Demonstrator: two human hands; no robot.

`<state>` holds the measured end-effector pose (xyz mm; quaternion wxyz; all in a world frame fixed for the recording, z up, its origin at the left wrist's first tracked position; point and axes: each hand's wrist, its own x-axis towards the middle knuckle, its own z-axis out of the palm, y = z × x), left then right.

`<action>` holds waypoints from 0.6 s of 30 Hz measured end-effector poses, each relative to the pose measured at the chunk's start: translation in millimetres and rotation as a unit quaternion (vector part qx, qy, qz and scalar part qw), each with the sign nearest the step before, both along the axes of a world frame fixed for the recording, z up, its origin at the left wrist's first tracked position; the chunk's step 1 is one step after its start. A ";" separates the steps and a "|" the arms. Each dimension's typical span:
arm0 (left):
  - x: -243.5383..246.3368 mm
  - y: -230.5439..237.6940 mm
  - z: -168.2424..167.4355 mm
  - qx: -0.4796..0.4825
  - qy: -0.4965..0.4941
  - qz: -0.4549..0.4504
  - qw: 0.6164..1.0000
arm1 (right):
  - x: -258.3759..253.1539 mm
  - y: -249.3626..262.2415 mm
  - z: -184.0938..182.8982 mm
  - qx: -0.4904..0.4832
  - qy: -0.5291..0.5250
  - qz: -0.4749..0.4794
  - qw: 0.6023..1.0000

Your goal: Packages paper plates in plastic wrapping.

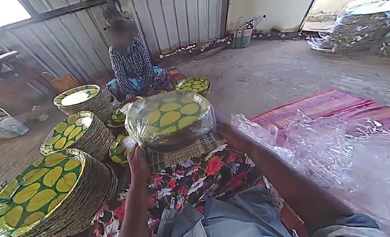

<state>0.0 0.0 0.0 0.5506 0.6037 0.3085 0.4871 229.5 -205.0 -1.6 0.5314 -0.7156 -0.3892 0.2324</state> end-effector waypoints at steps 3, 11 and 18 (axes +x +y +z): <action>3.1 -5.5 9.2 0.000 0.016 0.013 1.000 | 0.9 15.5 25.2 -0.056 -0.147 -0.047 0.986; -84.8 -14.0 -14.0 0.302 0.598 -0.124 0.732 | -15.4 -8.2 -32.0 0.051 -0.603 -0.051 0.795; -51.3 -18.1 -20.6 0.503 0.328 -0.036 0.799 | -42.1 -54.6 -40.6 -0.055 -0.193 -0.023 0.979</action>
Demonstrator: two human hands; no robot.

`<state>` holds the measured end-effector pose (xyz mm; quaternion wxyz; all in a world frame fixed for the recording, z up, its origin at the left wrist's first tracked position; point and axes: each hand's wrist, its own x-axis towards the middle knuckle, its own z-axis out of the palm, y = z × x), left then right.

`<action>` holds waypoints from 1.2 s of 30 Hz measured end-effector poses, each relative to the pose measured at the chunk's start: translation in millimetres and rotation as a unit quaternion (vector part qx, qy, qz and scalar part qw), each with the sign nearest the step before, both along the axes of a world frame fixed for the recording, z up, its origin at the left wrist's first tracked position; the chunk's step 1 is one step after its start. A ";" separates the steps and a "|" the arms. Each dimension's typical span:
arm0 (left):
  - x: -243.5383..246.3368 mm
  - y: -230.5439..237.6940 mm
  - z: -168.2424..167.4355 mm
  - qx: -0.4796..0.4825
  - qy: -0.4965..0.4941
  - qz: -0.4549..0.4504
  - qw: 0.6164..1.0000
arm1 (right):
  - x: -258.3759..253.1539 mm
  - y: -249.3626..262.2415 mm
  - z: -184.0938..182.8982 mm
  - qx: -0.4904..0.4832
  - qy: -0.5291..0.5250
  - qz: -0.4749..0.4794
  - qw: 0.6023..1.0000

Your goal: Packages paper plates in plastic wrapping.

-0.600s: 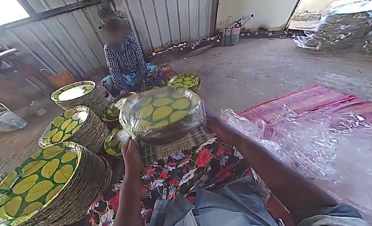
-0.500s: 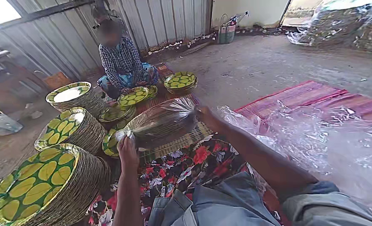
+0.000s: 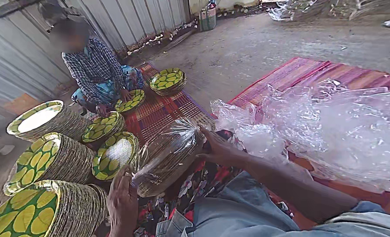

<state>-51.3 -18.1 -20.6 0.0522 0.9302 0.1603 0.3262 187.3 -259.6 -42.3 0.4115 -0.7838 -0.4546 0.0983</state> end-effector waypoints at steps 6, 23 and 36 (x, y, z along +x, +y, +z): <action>98.6 1.8 9.4 0.028 -0.189 -0.057 0.980 | -0.4 21.6 -2.2 0.253 0.440 -0.110 0.855; 308.2 -14.1 -9.4 0.010 0.368 -0.173 0.914 | 301.2 -36.2 -95.5 0.161 0.260 -0.469 0.829; 90.7 28.6 -113.1 -0.276 0.388 -0.051 0.878 | 215.1 -71.8 -108.4 -0.158 0.085 -0.415 0.892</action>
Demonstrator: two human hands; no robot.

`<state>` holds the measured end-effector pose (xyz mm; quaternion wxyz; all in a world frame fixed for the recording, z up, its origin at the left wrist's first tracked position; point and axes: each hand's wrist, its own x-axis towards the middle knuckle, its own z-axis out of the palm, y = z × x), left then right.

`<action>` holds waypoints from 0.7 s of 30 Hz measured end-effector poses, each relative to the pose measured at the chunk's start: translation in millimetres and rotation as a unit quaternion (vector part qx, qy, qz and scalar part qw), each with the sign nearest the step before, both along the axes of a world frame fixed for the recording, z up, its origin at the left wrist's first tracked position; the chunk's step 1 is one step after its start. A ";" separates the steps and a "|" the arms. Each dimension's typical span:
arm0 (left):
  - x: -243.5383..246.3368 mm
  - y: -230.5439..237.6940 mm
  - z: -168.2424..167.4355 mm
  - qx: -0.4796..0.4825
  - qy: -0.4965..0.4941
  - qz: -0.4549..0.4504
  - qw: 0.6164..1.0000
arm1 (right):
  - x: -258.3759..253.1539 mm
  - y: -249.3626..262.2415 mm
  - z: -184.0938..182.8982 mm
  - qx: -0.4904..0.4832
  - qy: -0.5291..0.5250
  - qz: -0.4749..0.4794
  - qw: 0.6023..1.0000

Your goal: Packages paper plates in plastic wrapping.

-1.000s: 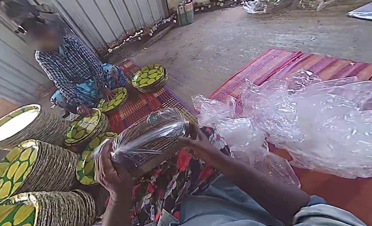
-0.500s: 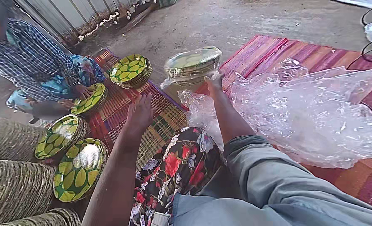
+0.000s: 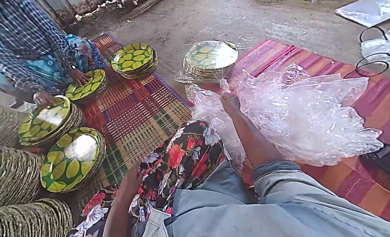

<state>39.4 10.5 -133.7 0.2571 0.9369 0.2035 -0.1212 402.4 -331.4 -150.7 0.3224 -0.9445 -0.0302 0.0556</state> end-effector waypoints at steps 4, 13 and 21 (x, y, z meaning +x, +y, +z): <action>-36.7 -4.3 -2.1 0.005 -0.093 0.013 0.996 | 22.4 9.2 -11.8 0.022 0.012 0.041 0.999; -53.0 -11.7 13.5 -0.029 -0.160 0.036 0.986 | -21.9 40.7 64.4 0.198 -0.214 0.008 0.957; -34.5 -21.6 51.9 -0.424 -0.353 0.154 0.820 | -160.9 122.7 121.2 0.294 -0.406 0.358 0.788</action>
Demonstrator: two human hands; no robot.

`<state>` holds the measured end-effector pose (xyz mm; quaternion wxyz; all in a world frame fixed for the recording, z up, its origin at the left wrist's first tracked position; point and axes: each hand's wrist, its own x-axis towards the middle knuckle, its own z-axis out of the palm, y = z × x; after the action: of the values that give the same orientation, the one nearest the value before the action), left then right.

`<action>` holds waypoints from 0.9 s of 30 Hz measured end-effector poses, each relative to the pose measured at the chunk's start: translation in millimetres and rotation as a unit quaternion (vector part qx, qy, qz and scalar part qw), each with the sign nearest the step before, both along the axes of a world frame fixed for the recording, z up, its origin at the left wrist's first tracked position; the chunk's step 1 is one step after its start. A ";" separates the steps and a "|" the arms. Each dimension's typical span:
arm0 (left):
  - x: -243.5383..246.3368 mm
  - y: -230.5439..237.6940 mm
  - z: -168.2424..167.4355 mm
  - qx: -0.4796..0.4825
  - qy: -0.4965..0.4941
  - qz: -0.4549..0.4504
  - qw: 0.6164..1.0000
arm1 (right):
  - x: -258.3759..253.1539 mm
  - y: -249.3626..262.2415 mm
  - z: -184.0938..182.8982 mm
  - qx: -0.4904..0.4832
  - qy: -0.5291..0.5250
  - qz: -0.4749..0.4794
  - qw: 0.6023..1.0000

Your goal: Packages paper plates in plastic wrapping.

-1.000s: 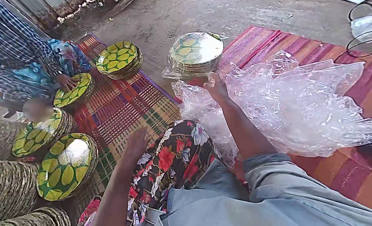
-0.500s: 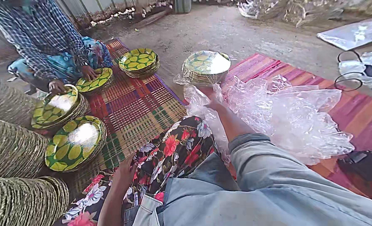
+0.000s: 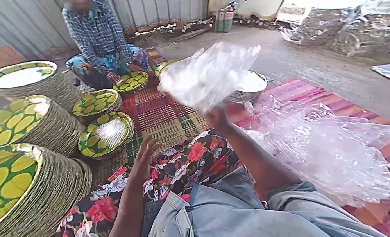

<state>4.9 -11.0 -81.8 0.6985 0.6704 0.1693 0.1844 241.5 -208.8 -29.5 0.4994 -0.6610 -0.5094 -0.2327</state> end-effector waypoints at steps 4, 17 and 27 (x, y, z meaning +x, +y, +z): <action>-28.6 29.8 1.5 -0.034 -0.016 0.221 0.974 | -70.8 43.9 -43.0 -0.243 -0.189 0.134 0.942; -34.6 31.1 -37.1 0.377 0.394 -0.110 0.831 | -90.5 54.8 -102.2 -0.365 0.025 0.167 0.916; -56.6 56.5 -16.7 0.413 0.346 0.086 0.838 | -62.4 82.1 -90.2 -0.538 0.190 -0.068 0.818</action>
<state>-51.7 45.5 -98.5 0.2343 0.8993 0.3655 0.0528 179.1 -126.7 -119.7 0.1343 -0.8887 -0.4019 0.1752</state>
